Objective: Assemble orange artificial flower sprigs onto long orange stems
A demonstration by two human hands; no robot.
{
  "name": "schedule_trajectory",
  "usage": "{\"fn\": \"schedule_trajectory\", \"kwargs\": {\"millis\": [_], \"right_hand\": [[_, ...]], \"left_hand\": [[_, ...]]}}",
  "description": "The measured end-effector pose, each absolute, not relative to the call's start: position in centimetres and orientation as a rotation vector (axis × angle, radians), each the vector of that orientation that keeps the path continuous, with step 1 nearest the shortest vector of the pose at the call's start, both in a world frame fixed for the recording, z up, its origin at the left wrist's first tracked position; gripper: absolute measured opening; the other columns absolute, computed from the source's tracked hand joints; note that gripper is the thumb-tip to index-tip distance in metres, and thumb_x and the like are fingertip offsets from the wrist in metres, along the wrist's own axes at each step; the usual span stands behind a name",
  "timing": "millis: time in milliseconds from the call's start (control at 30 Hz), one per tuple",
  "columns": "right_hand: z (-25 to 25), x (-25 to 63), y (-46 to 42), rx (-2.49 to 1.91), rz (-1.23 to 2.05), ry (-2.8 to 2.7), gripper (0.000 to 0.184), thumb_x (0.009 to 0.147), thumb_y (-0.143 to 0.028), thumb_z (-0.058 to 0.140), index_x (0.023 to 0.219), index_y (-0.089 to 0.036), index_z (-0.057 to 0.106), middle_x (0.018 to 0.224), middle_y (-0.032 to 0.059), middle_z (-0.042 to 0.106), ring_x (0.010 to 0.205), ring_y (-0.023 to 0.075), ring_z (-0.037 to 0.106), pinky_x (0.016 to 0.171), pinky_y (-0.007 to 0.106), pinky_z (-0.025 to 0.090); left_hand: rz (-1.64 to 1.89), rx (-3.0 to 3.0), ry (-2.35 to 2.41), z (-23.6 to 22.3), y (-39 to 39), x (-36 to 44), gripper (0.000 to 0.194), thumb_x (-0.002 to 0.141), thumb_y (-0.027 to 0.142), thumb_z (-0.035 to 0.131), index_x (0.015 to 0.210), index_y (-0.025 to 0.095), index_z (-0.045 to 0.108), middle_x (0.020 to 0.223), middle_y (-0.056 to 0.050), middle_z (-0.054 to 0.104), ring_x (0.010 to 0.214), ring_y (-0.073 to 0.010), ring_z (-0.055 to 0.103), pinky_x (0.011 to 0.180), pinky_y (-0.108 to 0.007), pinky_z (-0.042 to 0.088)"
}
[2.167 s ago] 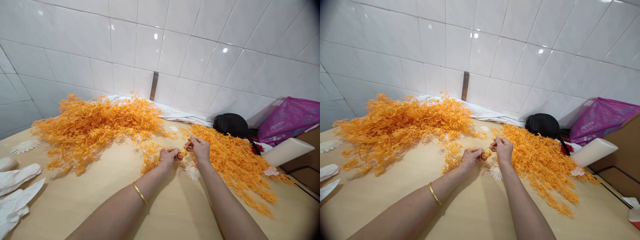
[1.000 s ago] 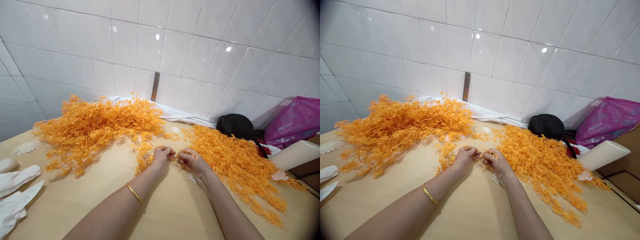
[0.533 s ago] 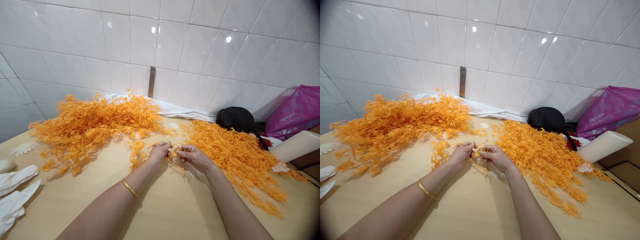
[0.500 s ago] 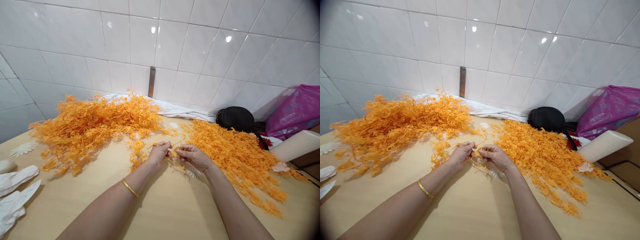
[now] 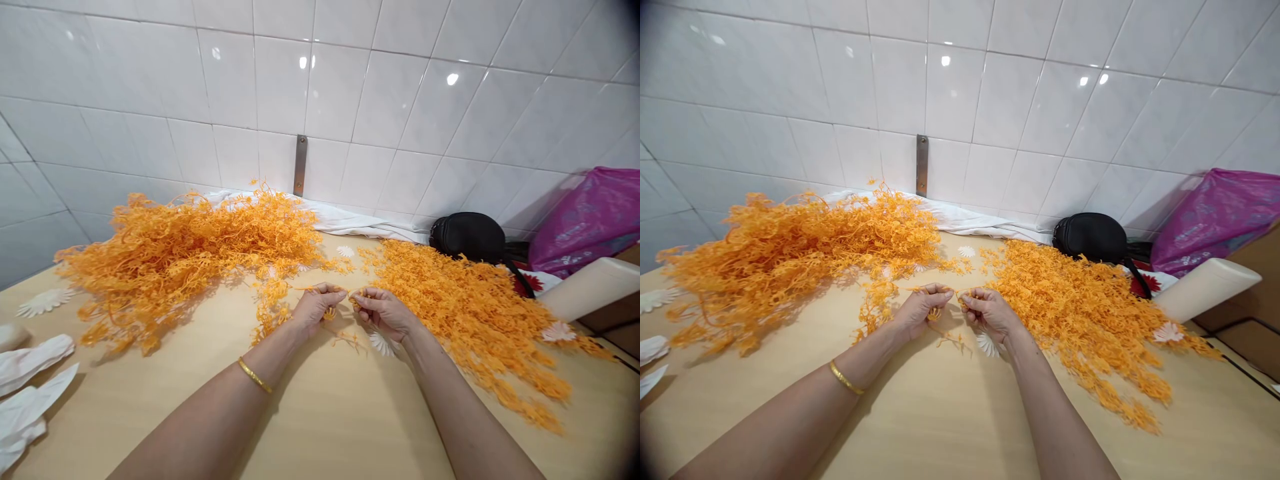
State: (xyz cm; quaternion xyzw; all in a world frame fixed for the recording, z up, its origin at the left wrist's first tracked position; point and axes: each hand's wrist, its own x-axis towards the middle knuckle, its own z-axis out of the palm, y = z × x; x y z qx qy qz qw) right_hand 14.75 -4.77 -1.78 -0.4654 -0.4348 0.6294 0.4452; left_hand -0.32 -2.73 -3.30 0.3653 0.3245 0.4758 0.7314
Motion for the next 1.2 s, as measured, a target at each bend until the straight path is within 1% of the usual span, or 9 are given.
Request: {"fn": "schedule_trajectory", "kwargs": {"millis": [100,233,333,433,567,667,867,1067,1200], "right_hand": [[-1.8,14.5,-4.8,-1.168,1.565,-1.116,0.026,0.054,-0.033,0.071,0.066,-0.015,0.056,0.049,-0.0045,0.05,0.04,0.0042,0.037,0.04,0.018,0.023],[-1.9,14.2,-5.0,-1.25,1.504,-1.363,0.026,0.056,-0.035,0.068,0.07,-0.015,0.059,0.047,-0.0058,0.046,0.039,0.0043,0.033,0.04,0.019,0.02],[-1.7,13.6,-5.3,-1.343,1.397,-1.57,0.028,0.064,-0.04,0.061,0.057,-0.015,0.053,0.042,-0.0059,0.041,0.038,0.0049,0.03,0.039,0.021,0.019],[-1.2,12.7,-5.7,-1.418,1.259,-1.697,0.035,0.07,-0.043,0.053,0.049,-0.016,0.044,0.042,-0.0051,0.04,0.039,0.0055,0.03,0.04,0.021,0.021],[-0.9,12.1,-5.6,-1.393,1.114,-1.76,0.035,0.072,-0.042,0.05,0.049,-0.017,0.04,0.043,-0.0062,0.036,0.041,0.0058,0.028,0.042,0.021,0.021],[-1.3,12.0,-5.1,-1.364,1.09,-1.775,0.033,0.071,-0.042,0.05,0.052,-0.017,0.042,0.045,-0.0059,0.037,0.042,0.0064,0.03,0.042,0.021,0.021],[-1.9,11.7,-5.0,-1.226,1.253,-1.636,0.029,0.069,-0.044,0.054,0.062,-0.016,0.051,0.053,-0.004,0.043,0.046,0.0067,0.033,0.045,0.02,0.024],[-1.9,11.8,-5.3,-1.114,1.323,-1.57,0.026,0.069,-0.04,0.055,0.064,-0.015,0.055,0.049,-0.0057,0.036,0.044,0.0053,0.027,0.045,0.021,0.02],[-2.0,12.3,-5.5,-1.116,1.34,-1.629,0.019,0.073,-0.033,0.048,0.069,-0.015,0.057,0.051,-0.0049,0.039,0.044,0.0058,0.025,0.043,0.021,0.018]], "left_hand": [[1.006,0.922,0.729,-3.2,-2.8,-0.2,0.018,0.052,0.021,0.072,0.064,0.012,0.062,0.056,-0.002,0.056,0.045,-0.0065,0.045,0.045,-0.02,0.028],[1.009,0.956,0.819,-3.1,-2.9,0.1,0.012,0.054,0.019,0.07,0.059,0.011,0.062,0.052,-0.003,0.055,0.041,-0.0051,0.038,0.043,-0.021,0.024],[1.03,0.892,0.835,-3.2,-3.0,0.2,0.015,0.06,0.023,0.066,0.053,0.013,0.056,0.041,0.002,0.044,0.036,-0.0043,0.033,0.041,-0.02,0.023],[1.073,0.772,0.833,-3.4,-2.8,0.3,0.02,0.066,0.026,0.061,0.053,0.014,0.05,0.04,0.005,0.039,0.036,-0.0049,0.034,0.041,-0.019,0.026],[1.12,0.612,0.807,-3.6,-2.6,0.4,0.022,0.068,0.022,0.058,0.052,0.014,0.046,0.043,0.005,0.04,0.038,-0.0054,0.039,0.044,-0.019,0.031],[1.112,0.493,0.773,-3.5,-2.5,0.2,0.022,0.069,0.022,0.057,0.053,0.014,0.046,0.046,0.004,0.043,0.04,-0.0061,0.041,0.045,-0.02,0.034],[1.072,0.406,0.695,-2.9,-2.7,-0.4,0.012,0.07,0.016,0.056,0.059,0.013,0.052,0.057,-0.001,0.053,0.049,-0.0084,0.05,0.046,-0.02,0.04],[1.024,0.401,0.64,-2.9,-2.7,-0.6,0.008,0.072,0.014,0.054,0.064,0.012,0.054,0.061,-0.002,0.055,0.047,-0.0063,0.048,0.036,-0.015,0.031],[0.971,0.474,0.564,-3.4,-2.5,-0.8,0.01,0.074,0.014,0.053,0.064,0.011,0.052,0.058,0.0,0.052,0.038,-0.002,0.039,0.031,-0.012,0.024]]}}
